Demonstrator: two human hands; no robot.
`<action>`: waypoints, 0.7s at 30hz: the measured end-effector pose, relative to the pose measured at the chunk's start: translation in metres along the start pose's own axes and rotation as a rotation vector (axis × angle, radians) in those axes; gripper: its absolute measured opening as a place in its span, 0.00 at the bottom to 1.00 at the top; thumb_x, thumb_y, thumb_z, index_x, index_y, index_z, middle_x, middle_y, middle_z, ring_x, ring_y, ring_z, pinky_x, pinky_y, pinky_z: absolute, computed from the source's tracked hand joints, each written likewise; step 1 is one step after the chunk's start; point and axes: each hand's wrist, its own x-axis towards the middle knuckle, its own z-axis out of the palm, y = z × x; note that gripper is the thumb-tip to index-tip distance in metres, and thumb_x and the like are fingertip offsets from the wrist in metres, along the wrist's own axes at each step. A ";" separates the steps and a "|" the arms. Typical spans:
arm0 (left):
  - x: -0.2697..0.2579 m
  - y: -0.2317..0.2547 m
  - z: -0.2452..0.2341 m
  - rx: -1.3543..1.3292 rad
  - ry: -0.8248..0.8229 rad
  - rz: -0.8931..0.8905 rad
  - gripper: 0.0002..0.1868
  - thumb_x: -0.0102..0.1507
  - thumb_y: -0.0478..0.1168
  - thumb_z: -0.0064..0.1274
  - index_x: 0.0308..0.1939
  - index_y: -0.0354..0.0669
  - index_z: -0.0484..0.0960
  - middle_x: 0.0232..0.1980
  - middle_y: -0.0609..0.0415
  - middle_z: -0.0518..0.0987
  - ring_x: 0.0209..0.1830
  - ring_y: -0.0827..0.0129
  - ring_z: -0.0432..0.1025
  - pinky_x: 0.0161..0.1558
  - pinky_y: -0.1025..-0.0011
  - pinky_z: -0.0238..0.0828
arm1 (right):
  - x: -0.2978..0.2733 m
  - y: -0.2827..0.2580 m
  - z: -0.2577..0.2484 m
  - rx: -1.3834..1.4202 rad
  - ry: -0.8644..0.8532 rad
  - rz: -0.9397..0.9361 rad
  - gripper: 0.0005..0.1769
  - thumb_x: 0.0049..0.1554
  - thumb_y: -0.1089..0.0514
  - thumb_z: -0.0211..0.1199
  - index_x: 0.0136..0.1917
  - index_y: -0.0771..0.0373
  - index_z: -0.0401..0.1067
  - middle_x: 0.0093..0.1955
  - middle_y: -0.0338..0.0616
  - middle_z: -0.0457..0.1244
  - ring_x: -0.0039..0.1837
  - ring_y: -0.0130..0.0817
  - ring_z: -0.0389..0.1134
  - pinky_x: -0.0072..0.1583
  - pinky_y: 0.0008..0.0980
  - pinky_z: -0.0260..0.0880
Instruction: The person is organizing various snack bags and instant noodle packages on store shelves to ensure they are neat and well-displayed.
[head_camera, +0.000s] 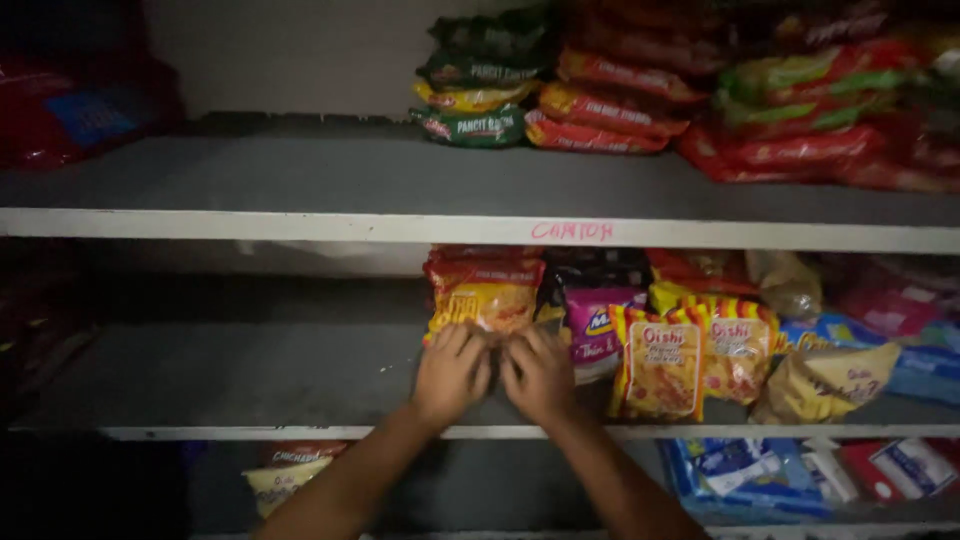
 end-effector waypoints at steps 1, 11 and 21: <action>-0.001 0.012 -0.008 -0.090 0.063 0.043 0.17 0.58 0.34 0.58 0.52 0.43 0.79 0.47 0.46 0.76 0.49 0.49 0.71 0.49 0.53 0.68 | 0.000 0.001 -0.008 0.013 0.082 -0.079 0.17 0.47 0.62 0.67 0.51 0.66 0.73 0.55 0.54 0.65 0.57 0.53 0.67 0.58 0.50 0.67; 0.137 0.127 -0.133 -0.248 0.264 0.455 0.22 0.60 0.35 0.60 0.59 0.43 0.78 0.51 0.48 0.76 0.50 0.52 0.73 0.53 0.58 0.70 | 0.105 -0.032 -0.208 0.051 0.525 -0.517 0.11 0.48 0.69 0.65 0.47 0.65 0.72 0.45 0.47 0.66 0.46 0.47 0.67 0.51 0.45 0.64; 0.328 0.089 -0.108 0.245 0.377 0.402 0.31 0.52 0.39 0.61 0.61 0.44 0.76 0.58 0.43 0.72 0.60 0.45 0.67 0.52 0.54 0.73 | 0.241 0.075 -0.245 -0.438 0.527 -0.383 0.10 0.54 0.60 0.69 0.49 0.63 0.74 0.49 0.48 0.63 0.53 0.50 0.65 0.55 0.48 0.66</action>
